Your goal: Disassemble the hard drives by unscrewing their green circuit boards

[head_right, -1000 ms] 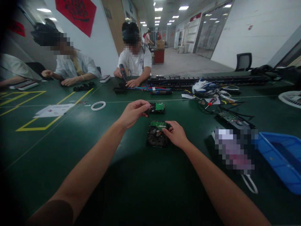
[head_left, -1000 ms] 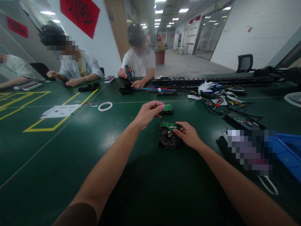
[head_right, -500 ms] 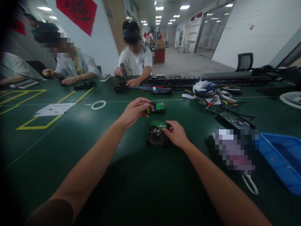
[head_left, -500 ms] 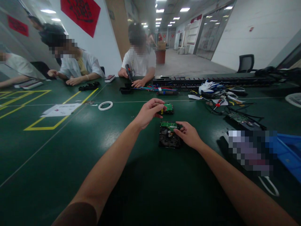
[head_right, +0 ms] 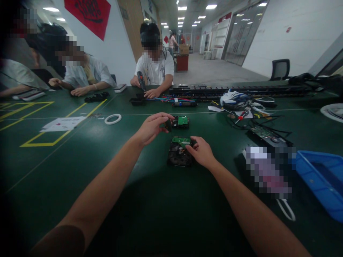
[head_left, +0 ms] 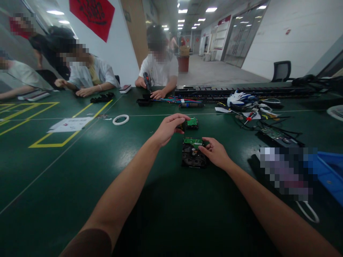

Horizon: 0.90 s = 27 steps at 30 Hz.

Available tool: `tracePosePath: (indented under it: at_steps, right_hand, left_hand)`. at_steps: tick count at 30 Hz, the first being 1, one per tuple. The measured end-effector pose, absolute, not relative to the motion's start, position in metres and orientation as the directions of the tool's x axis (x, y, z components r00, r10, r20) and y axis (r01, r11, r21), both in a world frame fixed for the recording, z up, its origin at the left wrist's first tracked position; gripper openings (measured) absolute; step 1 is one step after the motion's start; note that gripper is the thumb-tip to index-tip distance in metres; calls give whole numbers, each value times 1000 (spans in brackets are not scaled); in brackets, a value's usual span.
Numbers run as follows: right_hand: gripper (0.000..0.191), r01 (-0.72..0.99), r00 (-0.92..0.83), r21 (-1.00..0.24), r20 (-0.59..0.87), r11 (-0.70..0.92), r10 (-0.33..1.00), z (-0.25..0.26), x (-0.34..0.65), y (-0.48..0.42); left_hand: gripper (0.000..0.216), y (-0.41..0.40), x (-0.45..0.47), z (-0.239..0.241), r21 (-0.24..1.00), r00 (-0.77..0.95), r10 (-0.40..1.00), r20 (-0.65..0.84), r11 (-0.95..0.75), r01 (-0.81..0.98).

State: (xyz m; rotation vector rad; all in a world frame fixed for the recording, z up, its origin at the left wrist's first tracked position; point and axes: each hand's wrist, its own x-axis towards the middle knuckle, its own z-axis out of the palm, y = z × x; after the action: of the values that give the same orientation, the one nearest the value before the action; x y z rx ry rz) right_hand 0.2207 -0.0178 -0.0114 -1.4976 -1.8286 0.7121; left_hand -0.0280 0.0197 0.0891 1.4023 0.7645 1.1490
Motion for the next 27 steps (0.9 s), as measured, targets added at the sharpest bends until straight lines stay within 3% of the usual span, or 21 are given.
tracePosePath:
  at_steps: [13,27]
  right_hand:
    - [52,637,-144,-737,175,226,974,-9,220,-18]
    - [52,625,-140,-750,168,218,976,-8,220,-19]
  left_hand:
    - [18,22,-26,85,948,345,913,217,-114,-296]
    - [31,19,-25,84,971,294,927,231,-202,-129]
